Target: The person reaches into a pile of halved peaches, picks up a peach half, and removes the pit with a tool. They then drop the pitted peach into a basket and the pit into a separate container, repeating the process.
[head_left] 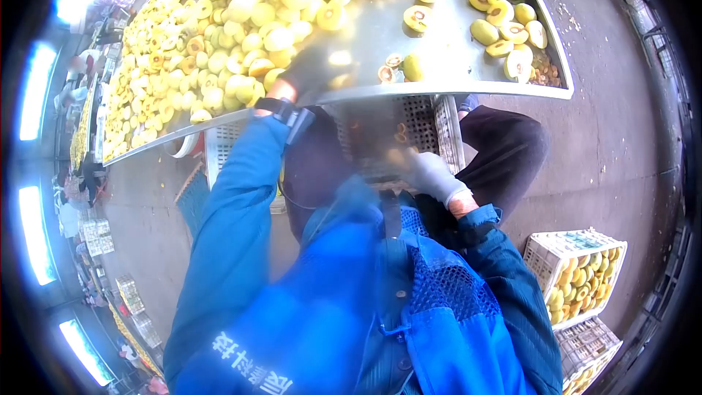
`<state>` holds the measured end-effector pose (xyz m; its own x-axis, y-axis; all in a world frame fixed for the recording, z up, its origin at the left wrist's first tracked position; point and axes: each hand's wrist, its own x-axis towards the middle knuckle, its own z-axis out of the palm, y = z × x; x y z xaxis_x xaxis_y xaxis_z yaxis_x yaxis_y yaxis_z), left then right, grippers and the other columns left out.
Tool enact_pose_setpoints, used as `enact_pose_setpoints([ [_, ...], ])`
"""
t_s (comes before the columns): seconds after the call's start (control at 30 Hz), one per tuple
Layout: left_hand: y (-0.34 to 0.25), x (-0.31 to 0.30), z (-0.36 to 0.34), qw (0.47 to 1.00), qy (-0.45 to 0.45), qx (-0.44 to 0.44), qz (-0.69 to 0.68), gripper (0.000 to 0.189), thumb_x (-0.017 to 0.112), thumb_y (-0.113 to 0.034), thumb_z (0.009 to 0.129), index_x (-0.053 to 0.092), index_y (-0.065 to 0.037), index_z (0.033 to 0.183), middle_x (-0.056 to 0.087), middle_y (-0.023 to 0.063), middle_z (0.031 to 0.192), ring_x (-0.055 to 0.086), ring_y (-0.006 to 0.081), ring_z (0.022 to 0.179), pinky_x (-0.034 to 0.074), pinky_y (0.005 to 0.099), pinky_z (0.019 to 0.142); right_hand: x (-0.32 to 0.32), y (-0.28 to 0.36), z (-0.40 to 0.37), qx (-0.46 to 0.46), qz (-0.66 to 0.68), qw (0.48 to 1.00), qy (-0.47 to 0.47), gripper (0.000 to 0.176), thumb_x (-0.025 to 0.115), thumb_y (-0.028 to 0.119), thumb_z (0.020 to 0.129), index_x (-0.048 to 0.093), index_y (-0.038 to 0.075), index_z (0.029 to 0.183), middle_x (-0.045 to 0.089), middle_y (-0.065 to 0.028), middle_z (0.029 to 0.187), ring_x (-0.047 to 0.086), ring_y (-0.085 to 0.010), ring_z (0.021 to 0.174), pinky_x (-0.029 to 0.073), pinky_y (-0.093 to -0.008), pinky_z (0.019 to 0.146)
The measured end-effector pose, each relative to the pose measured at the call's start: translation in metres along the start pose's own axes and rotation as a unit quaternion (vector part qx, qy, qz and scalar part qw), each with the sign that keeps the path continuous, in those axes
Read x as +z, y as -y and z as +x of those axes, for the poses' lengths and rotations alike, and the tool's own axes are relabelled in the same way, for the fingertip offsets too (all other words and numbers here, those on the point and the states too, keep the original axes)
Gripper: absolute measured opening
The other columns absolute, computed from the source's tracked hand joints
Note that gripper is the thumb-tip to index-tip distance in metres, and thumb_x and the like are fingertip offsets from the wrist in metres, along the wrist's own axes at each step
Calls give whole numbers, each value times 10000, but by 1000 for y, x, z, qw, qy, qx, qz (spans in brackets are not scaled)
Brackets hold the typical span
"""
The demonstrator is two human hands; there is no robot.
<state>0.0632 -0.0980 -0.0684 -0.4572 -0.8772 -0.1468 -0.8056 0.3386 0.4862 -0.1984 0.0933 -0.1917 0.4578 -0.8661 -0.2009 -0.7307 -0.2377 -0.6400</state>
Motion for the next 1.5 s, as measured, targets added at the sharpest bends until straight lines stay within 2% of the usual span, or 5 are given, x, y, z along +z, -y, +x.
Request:
enact_pose_setpoints([
  [0.17,1,-5,-49,915,-116,3,-387,640,674,-385,847,531,74,1270,632,243,1103,620,347,1011,496,415,852,-45,42,7,-58,190,966,-165,372,592,239,912,551,117,1261,659,-157,863,657,-383,750,517,-454,628],
  [0.57,-74,66,-142,924,-305,159,166,496,610,-76,877,490,31,1347,531,228,1286,518,316,1205,430,358,1001,-95,134,-5,-73,7,928,-366,171,648,175,868,519,72,910,560,-95,560,600,-303,483,480,-417,458],
  [0.83,-38,97,-161,860,-245,171,414,504,572,-16,906,441,26,1390,448,257,1378,474,314,1276,443,357,1009,-76,117,1,-108,-47,932,-342,166,624,157,885,501,46,875,557,-115,551,580,-288,440,460,-415,420],
  [1.27,-83,59,-115,931,-326,159,-46,583,604,-97,907,373,20,1429,448,236,1385,471,309,1269,417,355,1046,-142,163,-35,-28,489,870,-57,196,656,138,885,576,-20,967,612,-58,727,610,-220,649,485,-370,582],
  [1.5,-95,35,-101,937,-244,214,-130,632,621,-141,908,336,17,1450,448,225,1390,469,307,1266,403,354,1066,-143,149,-49,-101,339,932,-74,261,633,185,908,625,-24,1065,642,-61,842,582,-142,787,491,-325,717],
])
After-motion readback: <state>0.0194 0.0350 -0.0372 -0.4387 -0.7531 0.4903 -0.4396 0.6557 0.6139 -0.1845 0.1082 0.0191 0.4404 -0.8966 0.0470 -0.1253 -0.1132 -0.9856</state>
